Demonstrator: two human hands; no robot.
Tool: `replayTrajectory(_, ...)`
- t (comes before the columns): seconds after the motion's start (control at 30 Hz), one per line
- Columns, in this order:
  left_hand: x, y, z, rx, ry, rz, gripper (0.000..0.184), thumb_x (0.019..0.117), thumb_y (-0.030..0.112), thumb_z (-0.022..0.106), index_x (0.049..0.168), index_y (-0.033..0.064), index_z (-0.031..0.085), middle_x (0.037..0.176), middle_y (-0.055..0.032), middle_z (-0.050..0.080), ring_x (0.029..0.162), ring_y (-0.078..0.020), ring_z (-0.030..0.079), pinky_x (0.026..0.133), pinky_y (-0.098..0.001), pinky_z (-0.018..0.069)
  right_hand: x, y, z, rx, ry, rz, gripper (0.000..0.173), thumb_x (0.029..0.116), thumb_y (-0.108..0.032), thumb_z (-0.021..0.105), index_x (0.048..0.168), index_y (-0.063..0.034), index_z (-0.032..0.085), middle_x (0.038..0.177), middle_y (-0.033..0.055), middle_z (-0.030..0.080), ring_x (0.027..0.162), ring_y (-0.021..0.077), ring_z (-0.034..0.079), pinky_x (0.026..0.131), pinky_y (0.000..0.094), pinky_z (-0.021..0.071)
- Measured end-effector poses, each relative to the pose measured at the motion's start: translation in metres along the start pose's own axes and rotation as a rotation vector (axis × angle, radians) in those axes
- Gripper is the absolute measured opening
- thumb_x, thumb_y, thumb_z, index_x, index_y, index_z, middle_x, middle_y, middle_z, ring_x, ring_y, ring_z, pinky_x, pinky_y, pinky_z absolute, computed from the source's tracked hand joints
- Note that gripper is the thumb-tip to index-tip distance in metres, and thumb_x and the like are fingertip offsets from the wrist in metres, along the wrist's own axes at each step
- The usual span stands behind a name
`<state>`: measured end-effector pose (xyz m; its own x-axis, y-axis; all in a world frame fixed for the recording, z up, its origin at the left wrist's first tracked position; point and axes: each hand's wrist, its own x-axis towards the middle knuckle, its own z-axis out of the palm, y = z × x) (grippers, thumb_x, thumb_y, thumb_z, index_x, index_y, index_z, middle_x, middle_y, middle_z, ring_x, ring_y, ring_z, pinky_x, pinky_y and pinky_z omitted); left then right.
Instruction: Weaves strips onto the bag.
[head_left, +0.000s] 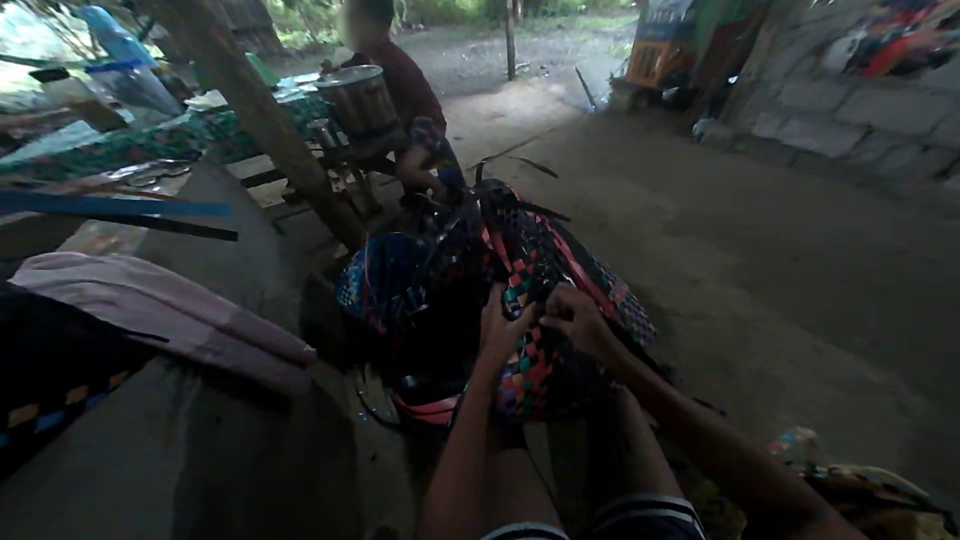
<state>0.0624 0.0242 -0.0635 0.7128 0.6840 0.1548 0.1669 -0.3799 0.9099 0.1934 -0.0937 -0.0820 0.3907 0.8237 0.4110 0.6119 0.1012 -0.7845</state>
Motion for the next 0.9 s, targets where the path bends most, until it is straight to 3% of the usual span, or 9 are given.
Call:
replayTrajectory(0.13, 0.002, -0.004, -0.007, -0.075, -0.075, -0.008, 0.063, 0.0897, 0.019, 0.076, 0.138, -0.0067, 0.045, 0.119, -0.0207, 0.062, 0.103, -0.0192, 0.064, 0.09, -0.0343, 0.0543, -0.001, -0.001, -0.011, 0.007, -0.115, 0.032, 0.017, 0.0901, -0.005, 0.071, 0.094, 0.0114, 0.066, 0.101, 0.0214, 0.064, 0.088, 0.0196, 0.059, 0.081, 0.0297, 0.0503)
replayTrajectory(0.23, -0.001, -0.002, -0.008, -0.2, -0.107, -0.013, 0.055, 0.0934, 0.013, 0.069, 0.138, -0.0077, 0.044, 0.118, -0.0198, 0.061, 0.101, -0.017, 0.063, 0.089, -0.0324, 0.0544, 0.0, -0.006, -0.025, 0.149, -0.199, 0.119, 0.022, 0.0946, -0.009, 0.066, 0.108, 0.0087, 0.067, 0.11, 0.016, 0.064, 0.095, 0.0126, 0.06, 0.086, 0.0257, 0.0509)
replayTrajectory(0.33, 0.0, -0.001, -0.002, -0.262, -0.044, -0.046, 0.045, 0.0974, 0.021, 0.065, 0.131, -0.0051, 0.05, 0.106, -0.0131, 0.062, 0.09, -0.0121, 0.063, 0.081, -0.0293, 0.0555, -0.003, -0.008, -0.015, 0.191, -0.082, 0.234, 0.016, 0.0963, -0.008, 0.065, 0.105, 0.0063, 0.064, 0.095, 0.0087, 0.063, 0.082, 0.007, 0.058, 0.076, 0.0233, 0.0497)
replayTrajectory(0.47, 0.009, 0.004, 0.002, -0.052, 0.014, -0.141, 0.062, 0.092, 0.034, 0.076, 0.135, -0.0049, 0.052, 0.112, -0.0227, 0.066, 0.101, -0.0281, 0.065, 0.091, -0.046, 0.0531, -0.01, 0.005, 0.01, -0.051, -0.085, 0.226, 0.027, 0.0981, -0.016, 0.067, 0.105, 0.01, 0.062, 0.094, 0.021, 0.065, 0.087, 0.0271, 0.063, 0.083, 0.0419, 0.0523)
replayTrajectory(0.57, 0.011, 0.009, 0.001, 0.074, 0.016, -0.182, 0.067, 0.0918, 0.039, 0.076, 0.139, -0.0022, 0.051, 0.116, -0.024, 0.066, 0.107, -0.0338, 0.065, 0.095, -0.0518, 0.0517, -0.009, -0.006, -0.003, -0.314, -0.408, 0.255, 0.046, 0.0998, -0.035, 0.066, 0.11, 0.0104, 0.066, 0.104, 0.0295, 0.067, 0.103, 0.0441, 0.065, 0.095, 0.0582, 0.0488)
replayTrajectory(0.6, 0.012, 0.009, 0.001, 0.093, 0.017, -0.172, 0.066, 0.0923, 0.039, 0.075, 0.138, -0.002, 0.051, 0.116, -0.0235, 0.066, 0.106, -0.0335, 0.065, 0.093, -0.0514, 0.0522, -0.006, -0.014, -0.007, -0.421, -0.539, 0.262, 0.048, 0.1033, -0.037, 0.06, 0.115, 0.0084, 0.065, 0.112, 0.0297, 0.066, 0.11, 0.0456, 0.063, 0.098, 0.0594, 0.0471)
replayTrajectory(0.67, 0.012, 0.01, 0.003, 0.116, 0.027, -0.144, 0.064, 0.0927, 0.038, 0.075, 0.138, -0.0022, 0.053, 0.115, -0.0234, 0.066, 0.106, -0.034, 0.065, 0.094, -0.0519, 0.0518, -0.005, -0.032, -0.009, -0.57, -0.687, 0.235, 0.04, 0.1088, -0.026, 0.048, 0.123, 0.0072, 0.065, 0.122, 0.0305, 0.065, 0.119, 0.047, 0.06, 0.103, 0.0593, 0.0442)
replayTrajectory(0.77, 0.013, 0.011, 0.005, 0.11, 0.067, -0.138, 0.06, 0.091, 0.036, 0.077, 0.132, -0.0021, 0.057, 0.108, -0.0217, 0.067, 0.097, -0.0314, 0.067, 0.087, -0.0494, 0.0538, -0.009, -0.042, -0.005, -0.687, -0.797, 0.198, 0.031, 0.1074, -0.013, 0.046, 0.118, 0.008, 0.067, 0.118, 0.0307, 0.066, 0.117, 0.0486, 0.06, 0.101, 0.061, 0.0443)
replayTrajectory(0.9, 0.01, 0.009, -0.005, -0.153, 0.021, 0.004, 0.048, 0.0992, 0.011, 0.064, 0.138, -0.0053, 0.042, 0.122, -0.0197, 0.056, 0.095, -0.0174, 0.062, 0.081, -0.0318, 0.0548, -0.005, -0.05, -0.023, -0.583, -0.811, 0.188, 0.046, 0.11, -0.03, 0.045, 0.109, 0.0086, 0.069, 0.109, 0.0304, 0.068, 0.111, 0.0483, 0.063, 0.097, 0.0642, 0.0437)
